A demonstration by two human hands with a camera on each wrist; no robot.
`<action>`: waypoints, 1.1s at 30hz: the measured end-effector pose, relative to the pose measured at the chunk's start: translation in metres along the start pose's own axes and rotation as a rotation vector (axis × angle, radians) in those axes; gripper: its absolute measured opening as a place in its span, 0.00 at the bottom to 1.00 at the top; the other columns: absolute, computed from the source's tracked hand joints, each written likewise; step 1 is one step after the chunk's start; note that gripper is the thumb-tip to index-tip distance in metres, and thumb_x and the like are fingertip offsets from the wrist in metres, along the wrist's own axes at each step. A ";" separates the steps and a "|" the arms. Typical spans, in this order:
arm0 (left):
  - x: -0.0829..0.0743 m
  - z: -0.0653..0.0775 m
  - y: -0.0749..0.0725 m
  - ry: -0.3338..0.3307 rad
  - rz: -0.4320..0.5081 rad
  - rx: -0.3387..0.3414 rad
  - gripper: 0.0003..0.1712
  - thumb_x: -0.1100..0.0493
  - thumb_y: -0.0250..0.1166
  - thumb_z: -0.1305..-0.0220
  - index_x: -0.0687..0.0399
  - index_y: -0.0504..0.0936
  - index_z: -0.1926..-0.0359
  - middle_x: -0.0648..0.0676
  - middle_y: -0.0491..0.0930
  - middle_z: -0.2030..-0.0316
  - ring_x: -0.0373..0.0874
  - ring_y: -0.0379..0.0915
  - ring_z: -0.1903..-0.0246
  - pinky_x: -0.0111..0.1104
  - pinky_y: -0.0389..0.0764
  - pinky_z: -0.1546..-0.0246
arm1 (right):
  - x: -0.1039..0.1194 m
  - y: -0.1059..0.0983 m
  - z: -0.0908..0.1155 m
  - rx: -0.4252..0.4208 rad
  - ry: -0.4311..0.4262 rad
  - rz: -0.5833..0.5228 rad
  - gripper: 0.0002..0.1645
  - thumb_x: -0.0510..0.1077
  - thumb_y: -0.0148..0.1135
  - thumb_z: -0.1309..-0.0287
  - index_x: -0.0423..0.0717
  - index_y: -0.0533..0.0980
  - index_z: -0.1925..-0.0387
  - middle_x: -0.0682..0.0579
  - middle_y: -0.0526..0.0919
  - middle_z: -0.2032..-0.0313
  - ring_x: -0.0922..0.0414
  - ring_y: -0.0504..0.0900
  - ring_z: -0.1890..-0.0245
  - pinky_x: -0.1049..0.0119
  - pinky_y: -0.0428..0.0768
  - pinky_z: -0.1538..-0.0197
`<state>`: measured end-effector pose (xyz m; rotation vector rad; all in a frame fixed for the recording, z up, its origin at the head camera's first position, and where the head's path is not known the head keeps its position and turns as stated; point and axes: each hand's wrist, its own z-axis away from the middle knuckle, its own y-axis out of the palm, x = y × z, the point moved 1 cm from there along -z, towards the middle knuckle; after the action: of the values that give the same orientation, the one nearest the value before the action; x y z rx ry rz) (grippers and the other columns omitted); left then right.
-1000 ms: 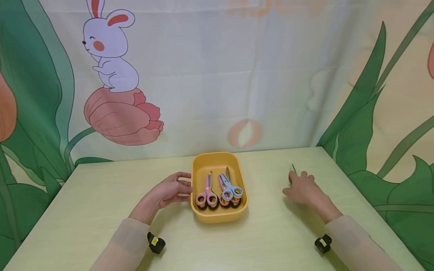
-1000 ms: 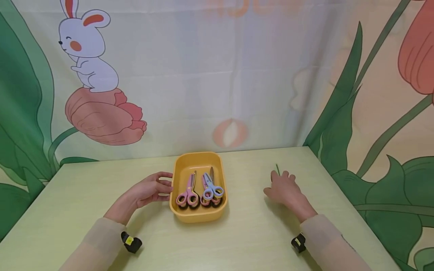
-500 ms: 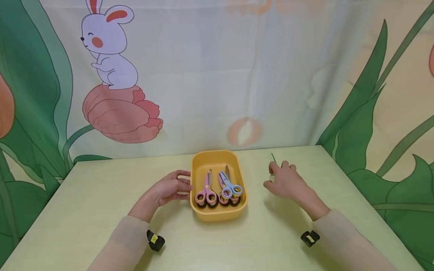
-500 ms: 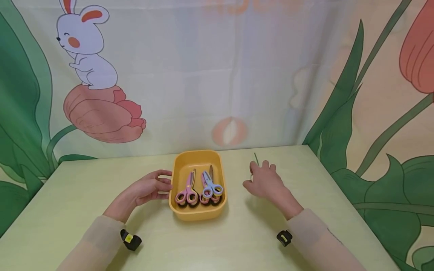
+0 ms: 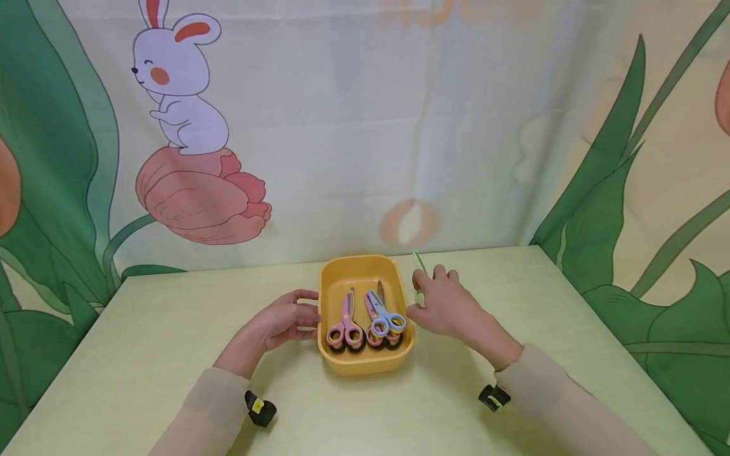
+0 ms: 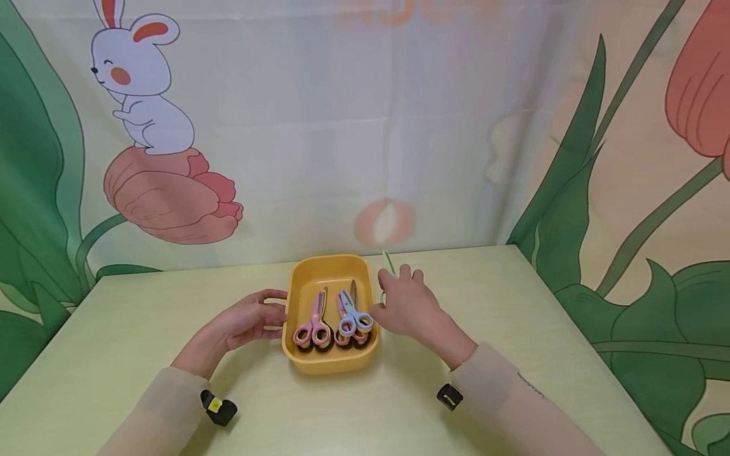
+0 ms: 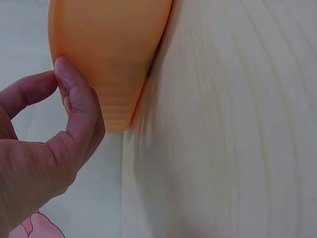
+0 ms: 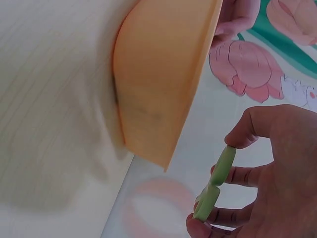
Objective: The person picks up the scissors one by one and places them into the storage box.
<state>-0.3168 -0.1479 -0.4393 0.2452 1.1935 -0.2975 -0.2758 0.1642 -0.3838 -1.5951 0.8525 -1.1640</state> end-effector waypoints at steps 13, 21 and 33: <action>0.001 0.001 -0.002 0.023 -0.005 0.015 0.36 0.69 0.58 0.30 0.66 0.54 0.26 0.72 0.72 0.41 0.53 0.81 0.55 0.40 0.86 0.56 | 0.046 0.011 -0.006 0.055 -0.081 0.018 0.19 0.49 0.60 0.41 0.48 0.73 0.50 0.43 0.67 0.59 0.44 0.65 0.60 0.59 0.70 0.71; 0.002 0.000 -0.001 0.020 -0.007 0.019 0.36 0.69 0.58 0.30 0.68 0.54 0.26 0.72 0.75 0.44 0.55 0.81 0.54 0.39 0.86 0.57 | 0.057 0.022 -0.007 0.048 -0.134 0.040 0.16 0.47 0.59 0.44 0.48 0.72 0.55 0.43 0.69 0.59 0.45 0.65 0.63 0.60 0.71 0.70; 0.000 0.002 0.000 0.009 0.003 0.011 0.36 0.69 0.59 0.31 0.68 0.54 0.27 0.69 0.76 0.48 0.51 0.81 0.58 0.39 0.86 0.58 | 0.070 0.035 -0.011 0.052 -0.177 0.094 0.11 0.47 0.60 0.45 0.49 0.70 0.63 0.41 0.70 0.59 0.45 0.67 0.63 0.59 0.73 0.69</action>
<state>-0.3152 -0.1483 -0.4383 0.2580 1.2004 -0.3013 -0.2656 0.0868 -0.3956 -1.5723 0.7667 -0.9559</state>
